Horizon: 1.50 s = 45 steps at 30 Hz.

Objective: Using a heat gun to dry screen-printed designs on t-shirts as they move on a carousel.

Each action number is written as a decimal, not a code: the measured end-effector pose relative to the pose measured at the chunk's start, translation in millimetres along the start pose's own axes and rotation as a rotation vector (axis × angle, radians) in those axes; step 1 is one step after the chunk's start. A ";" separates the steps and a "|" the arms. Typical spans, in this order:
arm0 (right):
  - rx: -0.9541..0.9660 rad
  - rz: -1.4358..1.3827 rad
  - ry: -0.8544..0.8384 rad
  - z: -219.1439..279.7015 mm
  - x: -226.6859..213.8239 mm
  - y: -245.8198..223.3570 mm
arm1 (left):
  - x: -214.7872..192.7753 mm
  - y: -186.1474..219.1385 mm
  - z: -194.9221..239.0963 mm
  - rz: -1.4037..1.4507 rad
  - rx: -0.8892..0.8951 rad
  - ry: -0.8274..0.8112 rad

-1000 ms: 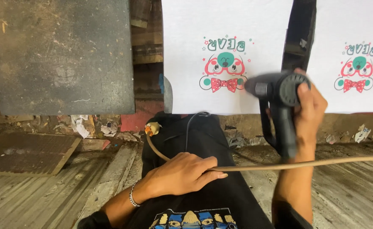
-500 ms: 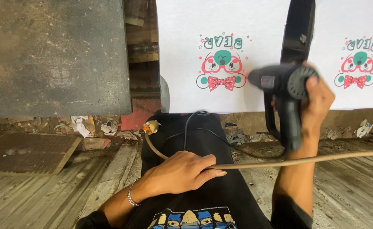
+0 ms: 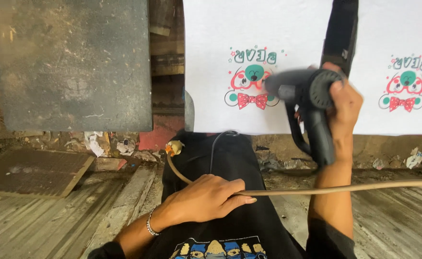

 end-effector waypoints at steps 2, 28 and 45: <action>0.158 -0.050 -0.095 9.1 6.3 -8.3 | -2.3 1.0 -0.2 0.041 -0.022 0.002; 0.105 -0.198 -0.035 13.3 -214.9 39.8 | 133.1 77.4 -208.4 0.187 -0.219 -0.155; -0.278 -0.122 1.542 213.6 -701.1 215.8 | 334.8 204.2 -567.1 0.611 0.082 -0.545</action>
Point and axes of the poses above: each hand's wrist, its own z-axis away from the middle knuckle, its own x-axis out of the palm, y = z × x, the point moved 1 cm from there along -z, towards the middle knuckle, and after that the axes turned 11 degrees about x, right-handed, at the moved point
